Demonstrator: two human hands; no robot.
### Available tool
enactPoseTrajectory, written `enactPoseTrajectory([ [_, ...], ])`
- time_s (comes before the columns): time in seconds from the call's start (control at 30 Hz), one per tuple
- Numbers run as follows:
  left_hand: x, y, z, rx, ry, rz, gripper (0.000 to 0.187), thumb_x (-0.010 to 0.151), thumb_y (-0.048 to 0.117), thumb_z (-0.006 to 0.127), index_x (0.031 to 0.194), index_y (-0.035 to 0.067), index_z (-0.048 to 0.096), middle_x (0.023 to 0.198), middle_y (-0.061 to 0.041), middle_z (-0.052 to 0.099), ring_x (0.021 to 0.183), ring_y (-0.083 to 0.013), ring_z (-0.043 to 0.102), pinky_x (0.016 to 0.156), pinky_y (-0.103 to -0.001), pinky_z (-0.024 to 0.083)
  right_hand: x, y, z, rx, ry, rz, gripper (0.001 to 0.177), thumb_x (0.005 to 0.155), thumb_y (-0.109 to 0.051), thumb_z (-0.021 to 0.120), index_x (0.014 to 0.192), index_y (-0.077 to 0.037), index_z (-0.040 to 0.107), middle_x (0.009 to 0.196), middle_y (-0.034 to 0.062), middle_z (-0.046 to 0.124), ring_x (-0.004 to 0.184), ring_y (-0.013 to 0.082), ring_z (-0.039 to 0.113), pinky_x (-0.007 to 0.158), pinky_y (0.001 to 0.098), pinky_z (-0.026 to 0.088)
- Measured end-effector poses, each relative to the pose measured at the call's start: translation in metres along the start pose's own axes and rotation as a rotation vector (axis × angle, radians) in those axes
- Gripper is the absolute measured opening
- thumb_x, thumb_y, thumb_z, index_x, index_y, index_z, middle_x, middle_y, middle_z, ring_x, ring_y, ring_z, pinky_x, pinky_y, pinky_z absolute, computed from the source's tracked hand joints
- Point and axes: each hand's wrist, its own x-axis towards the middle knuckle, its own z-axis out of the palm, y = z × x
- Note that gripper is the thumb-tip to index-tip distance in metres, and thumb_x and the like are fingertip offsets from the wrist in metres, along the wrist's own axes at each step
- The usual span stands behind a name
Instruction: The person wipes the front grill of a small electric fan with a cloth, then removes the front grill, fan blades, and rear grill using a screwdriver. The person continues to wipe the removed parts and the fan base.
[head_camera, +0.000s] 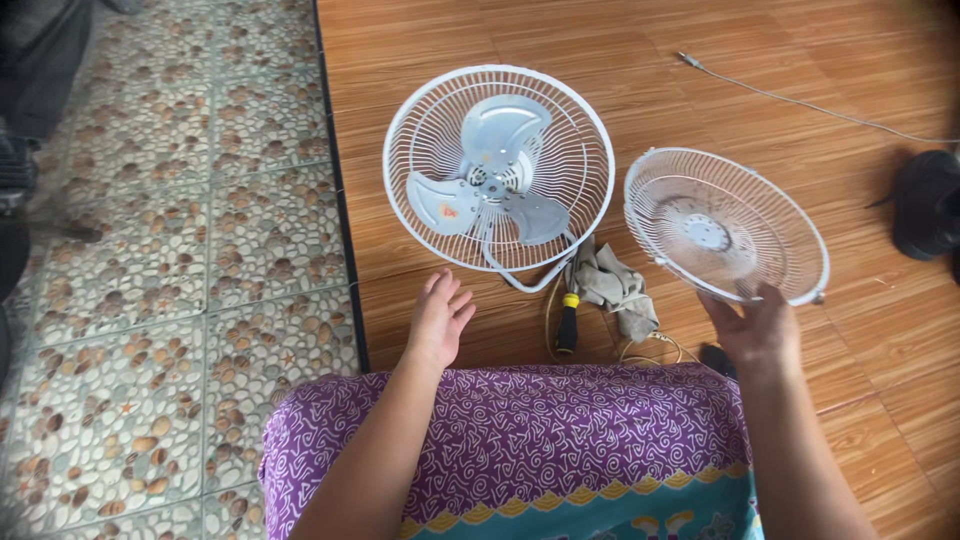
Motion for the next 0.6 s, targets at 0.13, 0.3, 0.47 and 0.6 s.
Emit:
enactPoseTrajectory([
  [0.13,-0.006,-0.004,0.012,-0.03,-0.071,-0.031,0.079,0.097,0.038,0.059,0.159,0.008,0.02,0.159,-0.02,0.037,0.142,-0.0375,0.046,0.116,-0.051,0.04,0.027,0.031,0.019,0.109,0.128,0.055,0.046,0.109,-0.024,0.031,0.148,-0.001,0.034,0.146,0.0173,0.053,0.131,0.0368,0.061,0.102,0.0548,0.054],
  [0.3,-0.029,-0.007,0.034,-0.089,-0.143,-0.127,0.081,0.098,0.036,0.056,0.159,0.008,0.01,0.158,-0.024,0.04,0.142,-0.0385,0.048,0.117,-0.051,0.042,0.033,0.046,0.026,0.066,0.222,0.075,0.046,0.108,-0.016,0.035,0.148,0.004,0.026,0.144,0.0226,0.047,0.128,0.0436,0.062,0.098,0.0552,0.056],
  [0.47,-0.037,-0.009,0.048,-0.053,-0.184,-0.16,0.083,0.097,0.037,0.057,0.16,0.008,0.011,0.157,-0.024,0.041,0.14,-0.0381,0.049,0.115,-0.049,0.043,0.051,0.051,0.019,0.047,0.277,0.103,0.045,0.108,-0.015,0.039,0.146,0.005,0.029,0.142,0.0268,0.045,0.125,0.0465,0.062,0.095,0.056,0.057],
  [0.6,-0.036,-0.009,0.045,-0.038,-0.183,-0.13,0.084,0.097,0.037,0.057,0.16,0.007,0.011,0.158,-0.024,0.042,0.141,-0.038,0.049,0.115,-0.049,0.043,0.063,0.056,0.008,0.042,0.307,0.134,0.042,0.106,-0.014,0.041,0.144,0.004,0.031,0.141,0.0255,0.047,0.124,0.0462,0.063,0.094,0.0566,0.058],
])
